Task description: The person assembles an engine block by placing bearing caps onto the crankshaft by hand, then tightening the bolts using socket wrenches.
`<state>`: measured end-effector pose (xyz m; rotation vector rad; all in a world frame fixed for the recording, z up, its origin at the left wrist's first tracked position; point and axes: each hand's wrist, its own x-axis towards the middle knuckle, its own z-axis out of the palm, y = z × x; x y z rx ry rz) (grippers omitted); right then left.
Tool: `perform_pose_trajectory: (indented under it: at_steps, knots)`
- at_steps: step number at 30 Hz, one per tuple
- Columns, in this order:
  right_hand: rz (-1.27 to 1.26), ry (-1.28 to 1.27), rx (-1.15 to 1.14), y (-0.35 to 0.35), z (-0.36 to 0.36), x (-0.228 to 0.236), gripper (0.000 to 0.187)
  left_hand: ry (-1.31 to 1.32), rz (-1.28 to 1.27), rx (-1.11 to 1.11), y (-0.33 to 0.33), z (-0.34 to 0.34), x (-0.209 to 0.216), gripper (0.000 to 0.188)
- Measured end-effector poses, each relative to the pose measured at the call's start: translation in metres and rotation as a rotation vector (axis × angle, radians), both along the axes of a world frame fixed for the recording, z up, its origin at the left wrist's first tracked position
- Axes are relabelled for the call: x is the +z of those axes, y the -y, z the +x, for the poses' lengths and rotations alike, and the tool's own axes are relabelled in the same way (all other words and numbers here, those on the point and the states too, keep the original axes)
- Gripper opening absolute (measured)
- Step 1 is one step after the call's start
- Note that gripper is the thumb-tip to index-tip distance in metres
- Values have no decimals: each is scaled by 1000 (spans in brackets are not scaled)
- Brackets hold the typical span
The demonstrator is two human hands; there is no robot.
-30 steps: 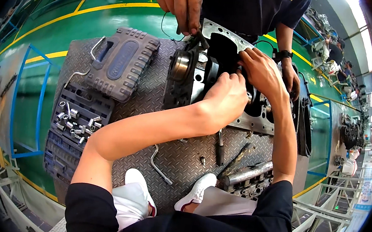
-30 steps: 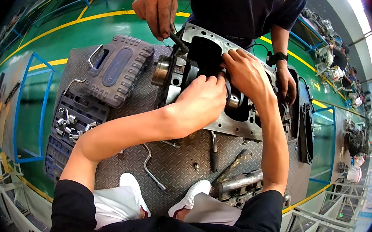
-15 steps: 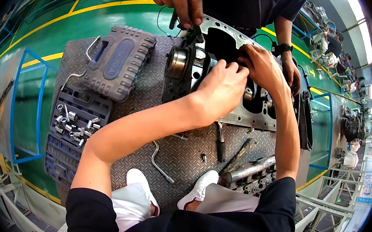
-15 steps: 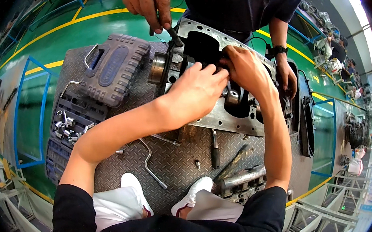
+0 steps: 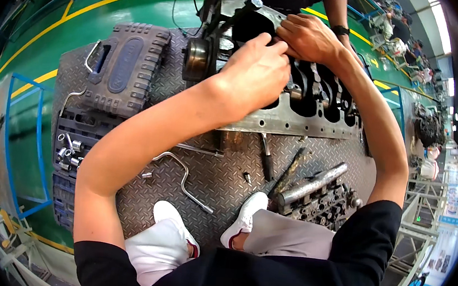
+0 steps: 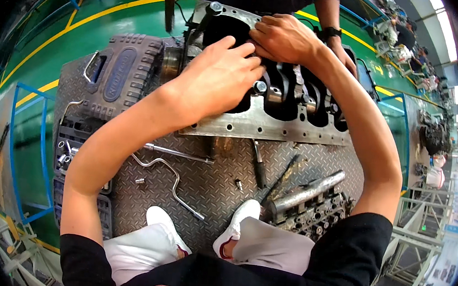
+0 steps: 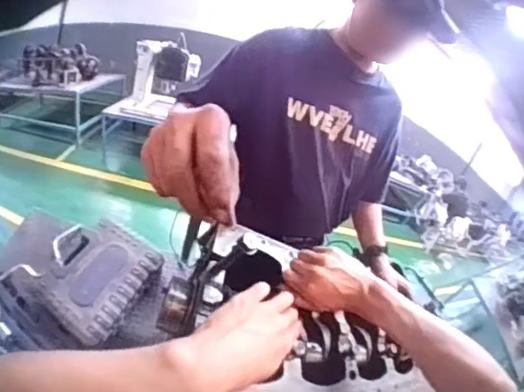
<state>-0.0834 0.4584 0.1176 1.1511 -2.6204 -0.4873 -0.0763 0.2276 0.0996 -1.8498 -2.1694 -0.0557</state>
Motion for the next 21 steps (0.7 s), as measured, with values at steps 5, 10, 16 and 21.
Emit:
perform_pose_trajectory:
  at_steps: [5, 10, 16, 21]
  knots:
    - [-215, 16, -218, 3, 8, -13, 34, -42, 26, -33, -5, -3, -4, 21]
    - [-270, -76, -527, 27, 24, -18, 31, -15, 39, -41, -4, -2, -6, 20]
    - [-218, -46, -486, 36, 31, -16, 21, 4, -14, 0, -1, 4, 0, 22]
    - [-47, 60, -750, 28, 29, -1, 35, -123, 111, -60, 25, 24, 21, 22]
